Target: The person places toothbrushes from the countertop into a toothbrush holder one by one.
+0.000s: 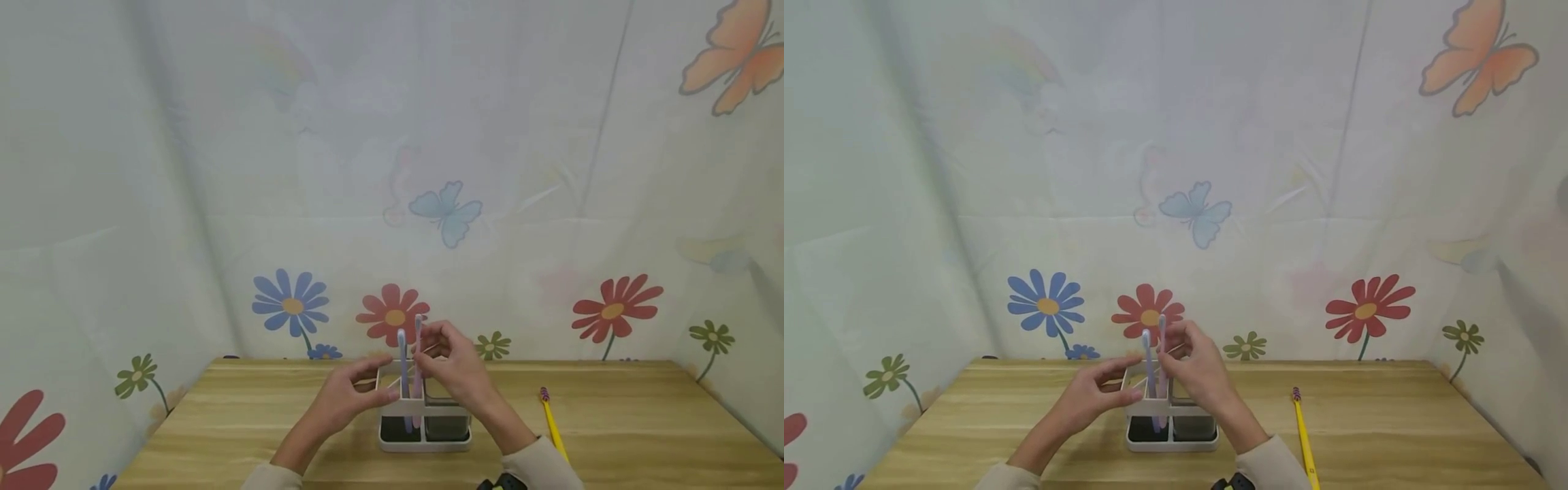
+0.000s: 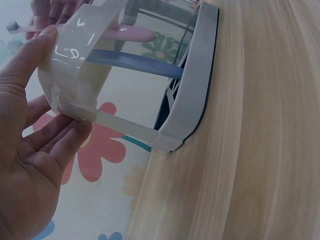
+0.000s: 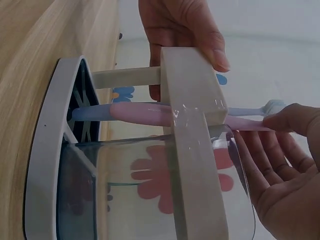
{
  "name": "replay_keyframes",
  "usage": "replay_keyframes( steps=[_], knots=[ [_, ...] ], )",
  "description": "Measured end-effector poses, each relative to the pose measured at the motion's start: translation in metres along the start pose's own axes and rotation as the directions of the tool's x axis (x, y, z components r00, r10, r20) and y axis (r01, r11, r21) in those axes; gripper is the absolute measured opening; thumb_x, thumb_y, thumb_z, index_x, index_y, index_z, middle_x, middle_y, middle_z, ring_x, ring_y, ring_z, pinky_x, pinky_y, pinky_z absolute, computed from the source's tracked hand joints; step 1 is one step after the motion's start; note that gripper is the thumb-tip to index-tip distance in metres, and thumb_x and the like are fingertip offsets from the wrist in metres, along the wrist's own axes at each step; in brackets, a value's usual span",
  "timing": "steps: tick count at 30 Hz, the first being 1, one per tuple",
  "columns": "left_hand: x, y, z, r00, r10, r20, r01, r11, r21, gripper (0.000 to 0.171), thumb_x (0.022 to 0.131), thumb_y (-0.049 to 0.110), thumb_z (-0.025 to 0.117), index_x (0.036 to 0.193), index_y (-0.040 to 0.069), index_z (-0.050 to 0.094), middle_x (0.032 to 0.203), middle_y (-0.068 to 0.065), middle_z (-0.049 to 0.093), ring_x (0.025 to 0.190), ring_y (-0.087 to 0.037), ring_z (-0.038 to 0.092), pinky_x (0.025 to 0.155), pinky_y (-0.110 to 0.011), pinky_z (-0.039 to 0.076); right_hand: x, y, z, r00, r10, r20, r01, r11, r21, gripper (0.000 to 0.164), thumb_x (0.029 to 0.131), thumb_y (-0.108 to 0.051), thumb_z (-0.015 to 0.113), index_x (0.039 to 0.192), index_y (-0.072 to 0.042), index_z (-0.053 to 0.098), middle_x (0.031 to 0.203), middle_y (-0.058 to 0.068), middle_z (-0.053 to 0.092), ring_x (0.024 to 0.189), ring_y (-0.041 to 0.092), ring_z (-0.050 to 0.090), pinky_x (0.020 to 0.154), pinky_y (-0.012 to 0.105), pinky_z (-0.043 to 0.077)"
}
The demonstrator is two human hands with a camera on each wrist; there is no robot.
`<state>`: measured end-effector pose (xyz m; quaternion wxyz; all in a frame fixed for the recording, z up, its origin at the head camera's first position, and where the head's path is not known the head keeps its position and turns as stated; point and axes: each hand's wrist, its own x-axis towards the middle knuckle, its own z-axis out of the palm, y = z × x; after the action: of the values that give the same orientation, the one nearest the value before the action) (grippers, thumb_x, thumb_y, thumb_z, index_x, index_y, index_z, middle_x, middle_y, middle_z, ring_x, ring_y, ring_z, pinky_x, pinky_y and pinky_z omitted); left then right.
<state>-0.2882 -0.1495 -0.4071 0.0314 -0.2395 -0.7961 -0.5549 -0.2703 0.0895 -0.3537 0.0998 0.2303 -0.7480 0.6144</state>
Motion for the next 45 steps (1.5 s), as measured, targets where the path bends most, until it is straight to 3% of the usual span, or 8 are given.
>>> replay_keyframes(
  steps=[3,13,18,22,45],
  knots=[
    [0.001,0.001,0.0,1.0,0.001,-0.004,-0.001,1.0,0.0,0.06,0.093,0.03,0.086,0.144,0.007,0.066,0.146,-0.015,0.063,0.13,-0.038,0.063,0.105,-0.044,0.055,-0.001,0.001,-0.001,0.999,-0.012,0.049,0.013,1.0,-0.028,0.028,0.1,-0.004,0.072,0.125,0.0,0.062,0.11,0.014,0.065,0.095,0.027,0.067,0.077,0.037,0.067],
    [0.0,-0.001,0.0,1.0,-0.001,0.002,0.001,1.0,-0.01,0.059,0.094,0.031,0.085,0.145,0.009,0.066,0.147,-0.016,0.062,0.131,-0.039,0.062,0.106,-0.046,0.055,-0.002,0.006,-0.003,0.995,-0.01,0.099,0.016,0.998,-0.056,0.017,0.101,-0.005,0.072,0.115,-0.001,0.064,0.102,0.011,0.067,0.089,0.025,0.067,0.079,0.05,0.066],
    [0.001,-0.001,0.0,1.0,0.011,0.005,-0.011,1.0,-0.013,0.061,0.094,0.03,0.085,0.146,0.004,0.064,0.147,-0.016,0.062,0.131,-0.038,0.062,0.106,-0.045,0.055,-0.001,0.009,-0.005,0.993,-0.024,0.117,0.034,0.996,-0.088,0.017,0.099,-0.003,0.072,0.114,-0.001,0.064,0.102,0.009,0.067,0.092,0.025,0.066,0.08,0.037,0.065],
    [0.001,0.0,0.0,1.0,0.003,0.007,-0.003,1.0,-0.009,0.061,0.094,0.031,0.085,0.146,0.007,0.064,0.147,-0.015,0.062,0.132,-0.038,0.062,0.106,-0.046,0.055,-0.001,0.01,-0.006,0.99,-0.047,0.132,0.061,0.992,-0.108,0.019,0.098,-0.001,0.073,0.114,0.002,0.064,0.103,0.008,0.068,0.093,0.024,0.066,0.08,0.028,0.059],
    [0.0,0.0,0.0,1.0,0.0,-0.004,0.0,1.0,-0.015,0.059,0.094,0.03,0.085,0.145,0.009,0.066,0.148,-0.015,0.062,0.132,-0.038,0.062,0.106,-0.046,0.055,-0.001,0.012,-0.008,0.988,-0.061,0.145,0.08,0.988,-0.131,0.021,0.099,-0.004,0.074,0.118,-0.002,0.066,0.109,0.009,0.07,0.098,0.023,0.067,0.088,0.029,0.059]
  ],
)
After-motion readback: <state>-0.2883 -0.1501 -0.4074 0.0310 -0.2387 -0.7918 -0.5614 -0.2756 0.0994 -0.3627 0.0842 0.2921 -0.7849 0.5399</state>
